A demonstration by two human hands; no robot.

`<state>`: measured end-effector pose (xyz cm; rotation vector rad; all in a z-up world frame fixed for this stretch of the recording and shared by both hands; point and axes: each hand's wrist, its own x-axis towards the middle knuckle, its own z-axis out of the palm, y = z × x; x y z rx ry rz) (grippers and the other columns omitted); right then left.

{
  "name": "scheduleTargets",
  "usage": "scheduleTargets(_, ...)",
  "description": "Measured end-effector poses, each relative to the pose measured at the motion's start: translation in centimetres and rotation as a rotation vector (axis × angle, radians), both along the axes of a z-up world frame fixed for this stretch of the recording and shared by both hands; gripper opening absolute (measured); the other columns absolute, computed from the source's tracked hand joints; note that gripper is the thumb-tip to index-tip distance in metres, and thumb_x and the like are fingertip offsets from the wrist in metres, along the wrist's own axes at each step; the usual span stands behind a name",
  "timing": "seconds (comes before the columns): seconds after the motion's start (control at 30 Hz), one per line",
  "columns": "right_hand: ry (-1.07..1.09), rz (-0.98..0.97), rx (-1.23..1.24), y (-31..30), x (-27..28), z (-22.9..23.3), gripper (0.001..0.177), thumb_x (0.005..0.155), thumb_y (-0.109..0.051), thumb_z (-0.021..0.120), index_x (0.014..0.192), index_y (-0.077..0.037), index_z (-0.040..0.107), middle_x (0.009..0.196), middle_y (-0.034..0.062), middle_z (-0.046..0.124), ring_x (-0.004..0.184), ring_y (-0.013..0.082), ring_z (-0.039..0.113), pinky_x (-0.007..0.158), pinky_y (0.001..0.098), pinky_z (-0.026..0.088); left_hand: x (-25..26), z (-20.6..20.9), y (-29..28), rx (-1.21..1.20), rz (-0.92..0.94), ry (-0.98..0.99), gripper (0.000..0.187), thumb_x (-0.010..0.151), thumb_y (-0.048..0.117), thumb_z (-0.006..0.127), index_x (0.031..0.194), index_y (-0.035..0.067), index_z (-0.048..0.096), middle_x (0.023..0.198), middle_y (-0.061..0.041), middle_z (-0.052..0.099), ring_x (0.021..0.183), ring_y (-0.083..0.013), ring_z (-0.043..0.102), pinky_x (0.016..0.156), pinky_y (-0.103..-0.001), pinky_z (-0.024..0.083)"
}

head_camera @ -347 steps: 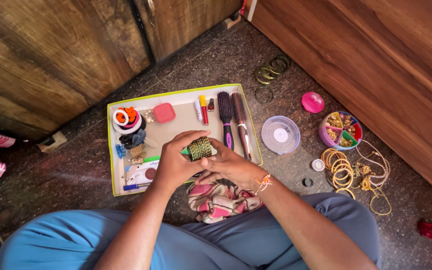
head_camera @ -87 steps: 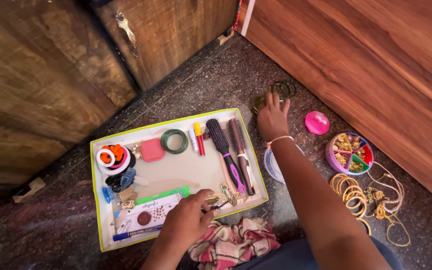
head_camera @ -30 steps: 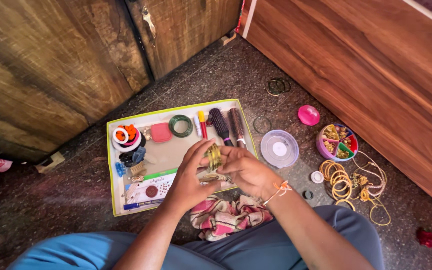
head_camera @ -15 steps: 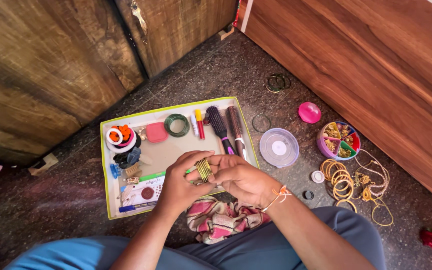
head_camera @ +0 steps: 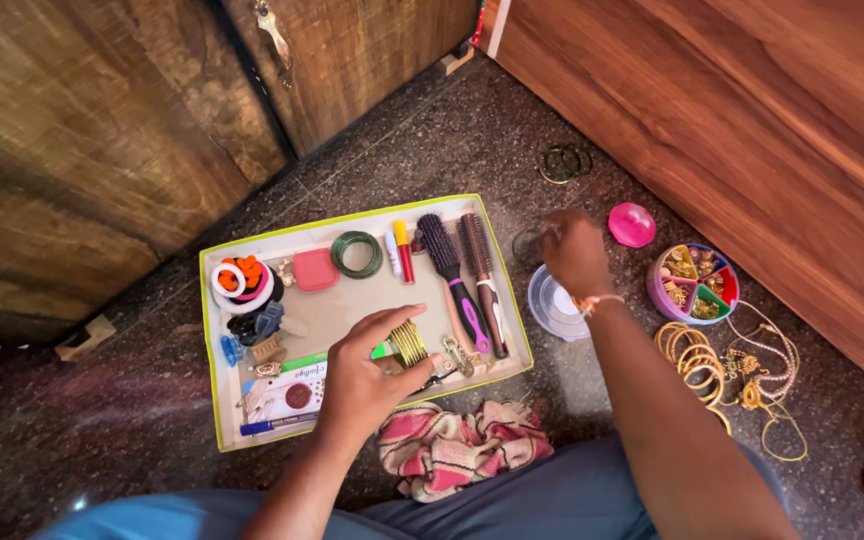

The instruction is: The person sits on the floor and organizes various items into a yellow tray. They place a small pink container, a yellow tube, a dark tube, and a white tube into the tray. They also arrange several hairbrushes, a small container of jewelry, and multiple green bangles into the tray.

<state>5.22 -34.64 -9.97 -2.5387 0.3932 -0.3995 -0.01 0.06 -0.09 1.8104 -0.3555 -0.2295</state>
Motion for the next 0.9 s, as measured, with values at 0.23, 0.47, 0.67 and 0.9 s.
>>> scheduleTargets(0.23, 0.060, 0.067, -0.187, -3.6, 5.1, -4.8, 0.033, 0.089, -0.007, 0.067, 0.121, -0.004, 0.065, 0.154, 0.0268, 0.045, 0.127, 0.0509, 0.050, 0.104, 0.0523, 0.045, 0.4, -0.9, -0.3, 0.041, -0.028, -0.146, 0.057, 0.067, 0.008, 0.089, 0.122, 0.008, 0.073, 0.118, -0.010, 0.075, 0.108, -0.0187, 0.072, 0.093, -0.030, 0.056)
scheduleTargets(0.47, 0.091, 0.070, -0.396, -4.1, 5.3, -6.1, 0.037, 0.088, -0.010, 0.064, 0.125, -0.007, 0.062, 0.136, 0.0189, 0.060, 0.123, 0.0447, 0.057, 0.097, 0.0575, 0.047, 0.7, -0.8, -0.5, 0.019, -0.036, -0.002, 0.058, 0.067, 0.009, 0.088, 0.123, 0.010, 0.073, 0.118, -0.010, 0.074, 0.104, -0.0175, 0.073, 0.085, -0.029, 0.058)
scheduleTargets(0.67, 0.137, 0.082, -0.303, -4.2, 0.1, -4.5, 0.016, 0.089, -0.005, 0.059, 0.099, -0.006, 0.072, 0.105, 0.0225, 0.071, 0.099, 0.0432, 0.069, 0.086, 0.0529, 0.056, 0.3, -0.7, -0.1, 0.012, -0.060, -0.090, 0.058, 0.067, 0.009, 0.088, 0.123, 0.009, 0.073, 0.117, -0.012, 0.075, 0.105, -0.0207, 0.073, 0.090, -0.031, 0.057)
scheduleTargets(0.9, 0.117, 0.067, -0.412, -4.5, -2.5, -5.8, 0.024, 0.084, -0.001, 0.060, 0.103, -0.008, 0.072, 0.103, 0.0252, 0.070, 0.099, 0.0439, 0.068, 0.085, 0.0522, 0.055, -0.3, -0.5, 0.5, 0.039, -0.050, -0.133, 0.058, 0.067, 0.011, 0.088, 0.123, 0.010, 0.072, 0.115, -0.013, 0.075, 0.104, -0.0219, 0.074, 0.091, -0.033, 0.056)
